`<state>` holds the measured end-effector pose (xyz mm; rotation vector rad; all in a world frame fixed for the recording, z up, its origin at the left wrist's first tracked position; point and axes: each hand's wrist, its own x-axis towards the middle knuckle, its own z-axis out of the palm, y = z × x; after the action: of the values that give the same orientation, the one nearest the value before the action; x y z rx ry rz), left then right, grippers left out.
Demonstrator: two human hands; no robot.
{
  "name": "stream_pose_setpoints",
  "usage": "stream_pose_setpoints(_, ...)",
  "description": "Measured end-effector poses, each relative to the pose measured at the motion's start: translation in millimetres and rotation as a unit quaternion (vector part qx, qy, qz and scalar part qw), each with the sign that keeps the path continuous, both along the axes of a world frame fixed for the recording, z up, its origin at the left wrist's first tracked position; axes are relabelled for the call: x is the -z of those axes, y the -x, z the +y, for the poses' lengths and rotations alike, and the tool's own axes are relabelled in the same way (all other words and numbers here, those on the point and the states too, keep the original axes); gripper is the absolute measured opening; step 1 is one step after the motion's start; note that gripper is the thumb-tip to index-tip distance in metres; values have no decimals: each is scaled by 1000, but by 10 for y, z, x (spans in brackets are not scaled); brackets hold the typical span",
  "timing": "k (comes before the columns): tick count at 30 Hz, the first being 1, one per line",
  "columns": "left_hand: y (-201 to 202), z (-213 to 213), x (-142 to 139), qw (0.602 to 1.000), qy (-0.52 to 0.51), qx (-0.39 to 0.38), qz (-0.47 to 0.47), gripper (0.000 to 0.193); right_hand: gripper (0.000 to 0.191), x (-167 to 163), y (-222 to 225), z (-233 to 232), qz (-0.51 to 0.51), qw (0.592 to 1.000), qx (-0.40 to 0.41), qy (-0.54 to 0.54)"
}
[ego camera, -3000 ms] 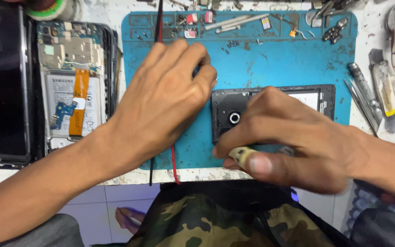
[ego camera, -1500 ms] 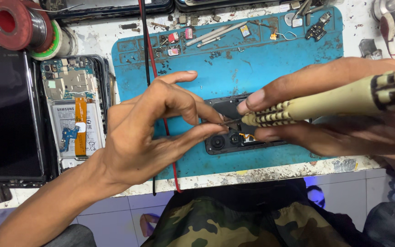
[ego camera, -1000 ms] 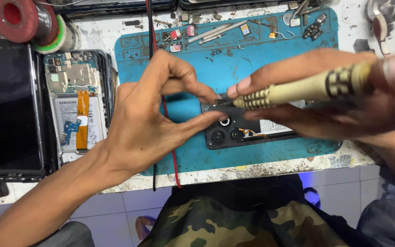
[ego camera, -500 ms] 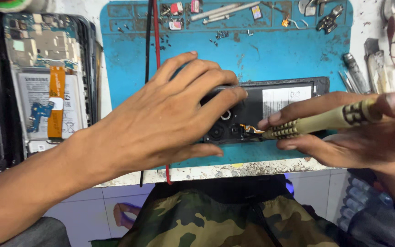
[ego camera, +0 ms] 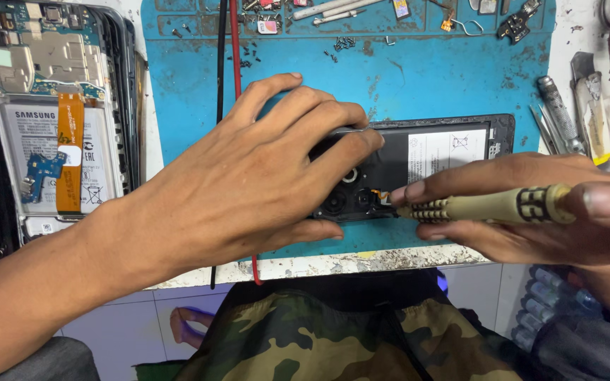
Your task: The person repairs a disassembled phone on a workbench. They use a soldering iron to work on a small component near the camera area of the phone midframe, then hold the component with tweezers and continue soldering it, and later use tweezers to position and press parts along the edge of the phone frame.
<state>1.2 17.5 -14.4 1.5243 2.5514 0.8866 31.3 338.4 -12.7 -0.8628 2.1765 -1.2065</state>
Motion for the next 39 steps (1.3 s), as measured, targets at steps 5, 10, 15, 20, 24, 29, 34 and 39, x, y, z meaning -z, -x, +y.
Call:
stream_pose_setpoints(5,-1,-11,-11,1000,12,3,-19,77,62,-288,90,-49,-73,997,-41,0)
stream_pose_setpoints(10,6,-21,-41,1000,-4,-2,-9,78,79,-459,39,-161,-82,991,-92,55)
stream_pose_setpoints(15,36,-39,-133,994,-81,-21,-72,57,70,-634,34,-289,-9,998,-64,-13)
stream_pose_setpoints(20,36,-147,-216,995,-39,-96,17,34,61,-786,-15,-374,74,991,-48,-99)
stream_pose_setpoints(24,22,-138,-132,991,33,-115,59,46,56,-766,-81,-385,72,996,-9,-55)
stream_pose_setpoints(29,23,-135,-20,987,55,-118,92,46,54,-687,-120,-487,-3,999,33,-19)
stream_pose_setpoints(34,21,-131,4,984,57,-118,117,38,59,-645,-162,-477,-147,986,58,53)
stream_pose_setpoints(39,28,-102,28,984,62,-120,115,25,61,-413,-43,-161,-77,994,-76,17)
